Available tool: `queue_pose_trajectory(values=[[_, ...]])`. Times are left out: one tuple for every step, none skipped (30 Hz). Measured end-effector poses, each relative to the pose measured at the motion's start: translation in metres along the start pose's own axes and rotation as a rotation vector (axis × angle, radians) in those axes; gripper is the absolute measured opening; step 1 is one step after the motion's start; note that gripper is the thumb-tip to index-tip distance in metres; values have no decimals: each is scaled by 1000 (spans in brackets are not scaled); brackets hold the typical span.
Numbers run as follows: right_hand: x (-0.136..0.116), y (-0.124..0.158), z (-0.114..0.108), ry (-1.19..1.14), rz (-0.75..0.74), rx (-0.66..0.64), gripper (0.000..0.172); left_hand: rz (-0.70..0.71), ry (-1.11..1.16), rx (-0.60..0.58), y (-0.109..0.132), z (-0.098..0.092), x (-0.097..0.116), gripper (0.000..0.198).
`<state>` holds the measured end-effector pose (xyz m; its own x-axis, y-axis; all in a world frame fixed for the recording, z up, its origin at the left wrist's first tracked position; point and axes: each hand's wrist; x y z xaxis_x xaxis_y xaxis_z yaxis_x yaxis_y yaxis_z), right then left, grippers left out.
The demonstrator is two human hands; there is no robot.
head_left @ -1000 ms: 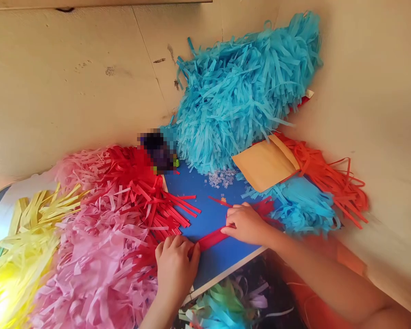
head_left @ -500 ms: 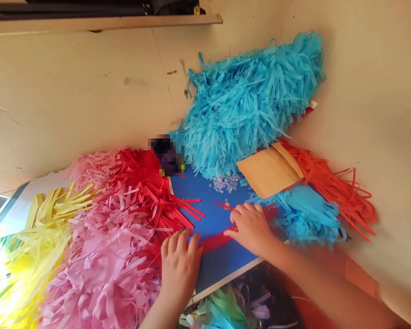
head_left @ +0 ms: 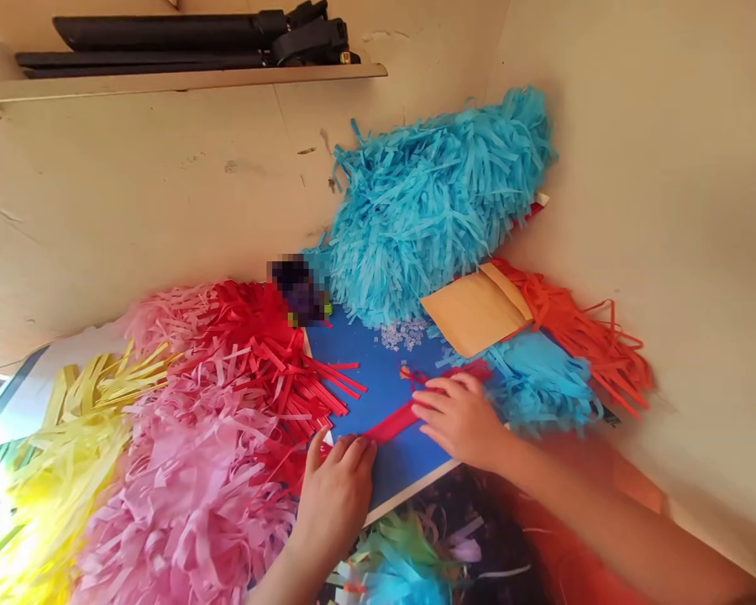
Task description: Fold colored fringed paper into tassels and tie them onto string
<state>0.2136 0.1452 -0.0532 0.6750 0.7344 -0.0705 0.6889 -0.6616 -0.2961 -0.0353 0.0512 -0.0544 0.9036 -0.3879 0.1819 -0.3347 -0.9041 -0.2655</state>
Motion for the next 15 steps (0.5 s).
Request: queue_pose_trajectory(values=[[-1, -7, -1, -1, -96, -20, 17, -4, 1, 3, -3, -3, 1, 30], [-3, -14, 0, 8, -196, -34, 15, -9, 3, 4, -7, -5, 3, 26], [-5, -20, 2, 32, -279, -38, 19, -15, 5, 6, -10, -7, 5, 24], [-7, -26, 5, 68, -341, -29, 24, -28, 5, 8, -12, -9, 6, 23], [-9, -30, 8, 108, -385, -8, 28, -43, 1, 10, -14, -11, 8, 22], [-9, -34, 12, 141, -419, 14, 30, -58, -7, 10, -15, -11, 10, 21], [-9, -36, 15, 164, -440, 34, 31, -72, -19, 11, -16, -11, 12, 21], [-8, -38, 18, 174, -449, 49, 31, -85, -34, 12, -17, -11, 13, 21], [-6, -39, 19, 167, -448, 55, 30, -97, -52, 14, -18, -11, 15, 21], [-5, -40, 20, 144, -434, 51, 28, -104, -70, 15, -20, -11, 16, 21], [-4, -41, 20, 108, -410, 34, 25, -109, -87, 16, -22, -10, 17, 20], [-4, -42, 19, 65, -379, 9, 22, -113, -106, 19, -24, -10, 18, 20], [-4, -43, 18, 22, -342, -18, 20, -115, -124, 20, -26, -10, 18, 20], [-6, -44, 16, -15, -304, -40, 18, -113, -138, 20, -27, -9, 18, 21], [-7, -45, 15, -42, -270, -52, 18, -112, -149, 25, -28, -8, 17, 24]])
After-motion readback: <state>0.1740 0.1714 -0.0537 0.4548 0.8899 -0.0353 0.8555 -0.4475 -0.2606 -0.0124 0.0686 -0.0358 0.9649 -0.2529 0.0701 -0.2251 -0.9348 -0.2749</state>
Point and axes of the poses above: each hand's wrist, its own y-axis away from the middle knuckle, its own z-axis out of the palm, x = y × z, and after that the axes turned 4 degrees about y, right-handed
